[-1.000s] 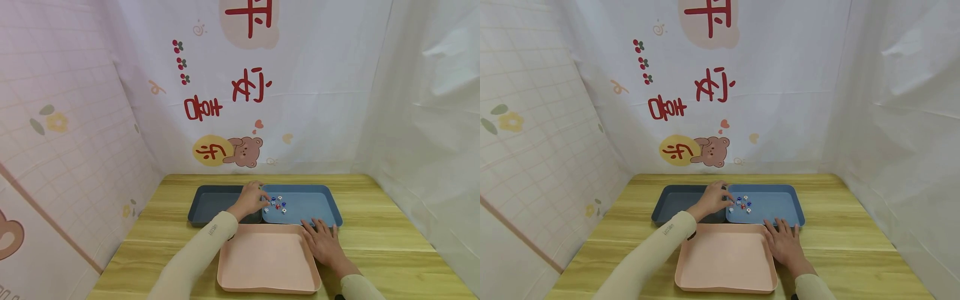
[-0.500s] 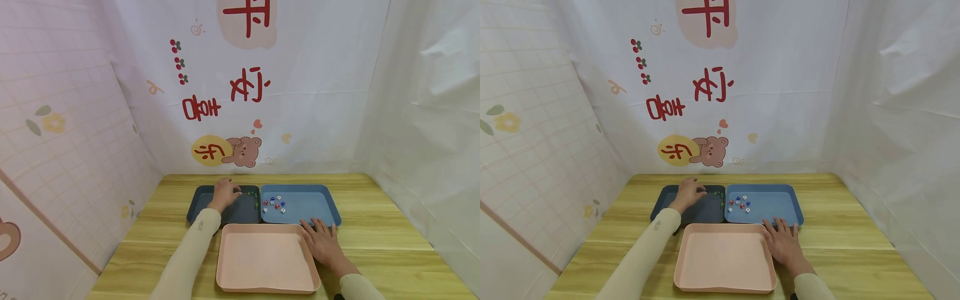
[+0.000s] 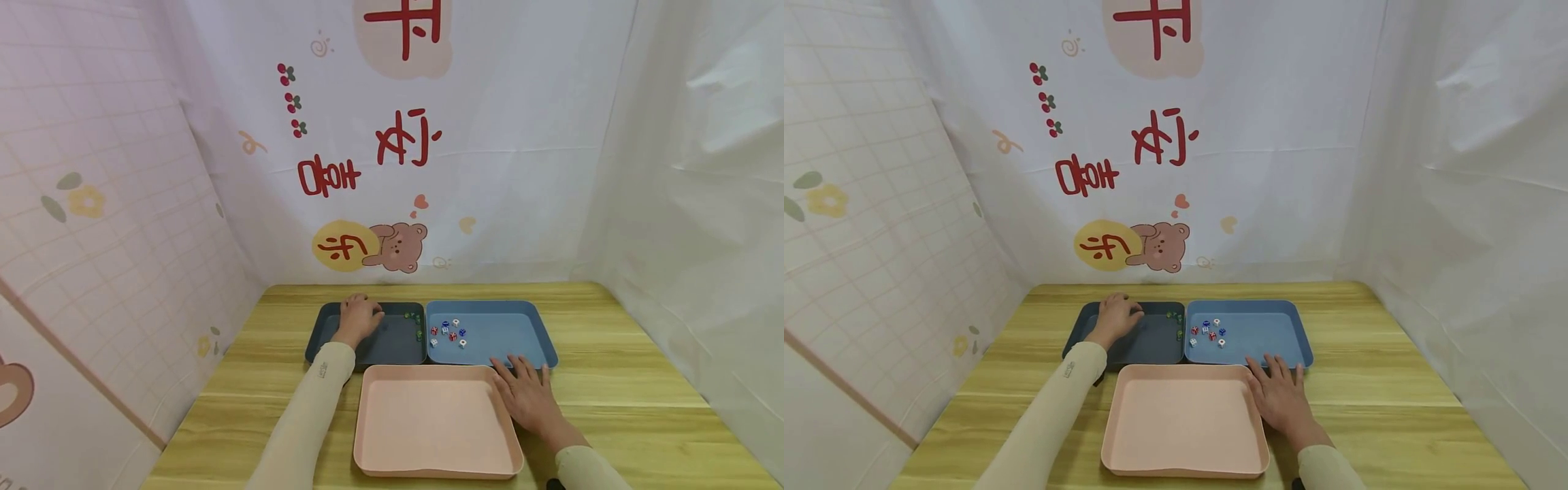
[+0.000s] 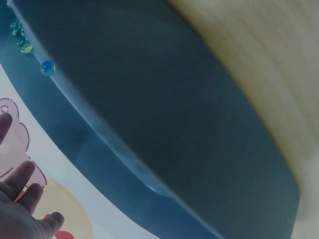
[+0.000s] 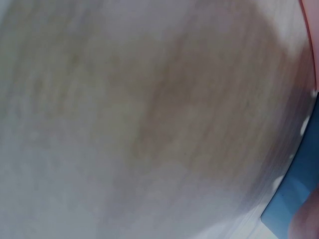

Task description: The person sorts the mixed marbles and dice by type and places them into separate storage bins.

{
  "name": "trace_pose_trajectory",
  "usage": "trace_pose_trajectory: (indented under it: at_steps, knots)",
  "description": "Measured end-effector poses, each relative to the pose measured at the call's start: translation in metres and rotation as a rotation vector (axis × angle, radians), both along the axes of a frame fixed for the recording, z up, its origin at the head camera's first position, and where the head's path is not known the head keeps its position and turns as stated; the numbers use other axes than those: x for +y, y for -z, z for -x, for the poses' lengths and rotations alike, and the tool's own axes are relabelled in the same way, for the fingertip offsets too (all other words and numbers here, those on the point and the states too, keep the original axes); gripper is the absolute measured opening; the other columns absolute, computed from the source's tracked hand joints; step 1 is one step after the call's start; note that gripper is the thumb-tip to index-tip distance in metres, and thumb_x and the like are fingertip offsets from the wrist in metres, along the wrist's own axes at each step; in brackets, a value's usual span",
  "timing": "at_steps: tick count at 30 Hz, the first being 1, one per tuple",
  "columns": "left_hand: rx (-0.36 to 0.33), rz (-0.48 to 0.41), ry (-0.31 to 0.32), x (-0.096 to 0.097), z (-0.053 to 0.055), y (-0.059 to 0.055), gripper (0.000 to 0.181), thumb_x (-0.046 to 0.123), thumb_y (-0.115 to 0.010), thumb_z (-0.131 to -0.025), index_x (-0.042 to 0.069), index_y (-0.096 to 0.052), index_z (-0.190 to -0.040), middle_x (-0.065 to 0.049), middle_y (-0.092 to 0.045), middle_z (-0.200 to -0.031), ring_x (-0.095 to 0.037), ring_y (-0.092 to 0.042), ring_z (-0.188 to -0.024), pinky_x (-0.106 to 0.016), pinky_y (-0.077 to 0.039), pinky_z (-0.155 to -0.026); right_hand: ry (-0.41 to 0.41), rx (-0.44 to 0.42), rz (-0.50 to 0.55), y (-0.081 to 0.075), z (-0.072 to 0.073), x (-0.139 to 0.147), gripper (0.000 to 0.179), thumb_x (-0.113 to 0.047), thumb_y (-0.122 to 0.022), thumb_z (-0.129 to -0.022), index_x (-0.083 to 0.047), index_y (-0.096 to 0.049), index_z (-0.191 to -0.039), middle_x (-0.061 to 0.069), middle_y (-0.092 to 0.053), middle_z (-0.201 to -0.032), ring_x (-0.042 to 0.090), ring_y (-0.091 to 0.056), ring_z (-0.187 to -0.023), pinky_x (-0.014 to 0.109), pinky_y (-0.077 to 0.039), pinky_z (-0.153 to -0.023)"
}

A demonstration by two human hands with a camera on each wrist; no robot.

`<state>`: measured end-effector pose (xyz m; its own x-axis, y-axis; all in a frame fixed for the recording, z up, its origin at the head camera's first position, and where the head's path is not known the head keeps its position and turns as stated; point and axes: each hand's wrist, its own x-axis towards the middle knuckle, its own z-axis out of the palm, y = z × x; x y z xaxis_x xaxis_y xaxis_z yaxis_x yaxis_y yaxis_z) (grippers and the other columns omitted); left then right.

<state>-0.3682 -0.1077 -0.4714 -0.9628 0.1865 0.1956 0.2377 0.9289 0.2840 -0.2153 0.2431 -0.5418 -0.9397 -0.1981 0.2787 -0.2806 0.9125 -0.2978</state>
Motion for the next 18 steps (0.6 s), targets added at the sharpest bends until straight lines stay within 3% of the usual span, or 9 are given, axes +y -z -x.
trace_pose_trajectory:
  at_steps: [5,11,18]
  knots:
    - [0.001,0.016,0.003,-0.004,-0.002,-0.001,0.021,0.03,-0.066,-0.096,0.017,-0.077,-0.109,-0.019,-0.053,-0.139,-0.039,-0.041,-0.133,-0.063,-0.026,-0.109,-0.026,0.034,0.008,0.002,0.002,0.0,0.046,-0.037,-0.044,-0.106,-0.011,-0.055,-0.142,0.028,-0.044,-0.145,0.052,-0.033,-0.134,0.077,-0.011,-0.103]
    - [0.019,-0.003,0.018,-0.012,-0.007,-0.007,0.022,0.03,-0.067,-0.096,0.016,-0.076,-0.111,-0.02,-0.053,-0.138,-0.041,-0.042,-0.132,-0.064,-0.026,-0.109,-0.031,0.009,-0.023,-0.003,0.006,0.002,0.046,-0.036,-0.044,-0.106,-0.011,-0.054,-0.143,0.027,-0.046,-0.143,0.052,-0.035,-0.133,0.078,-0.013,-0.102]
    - [0.032,-0.01,0.022,-0.017,-0.017,-0.007,0.04,0.038,-0.062,-0.098,0.013,-0.067,-0.129,-0.021,-0.046,-0.144,-0.041,-0.034,-0.138,-0.066,-0.021,-0.111,0.003,-0.031,-0.062,-0.014,0.005,0.007,0.047,-0.035,-0.046,-0.105,-0.011,-0.051,-0.145,0.028,-0.045,-0.145,0.052,-0.038,-0.133,0.078,-0.016,-0.102]
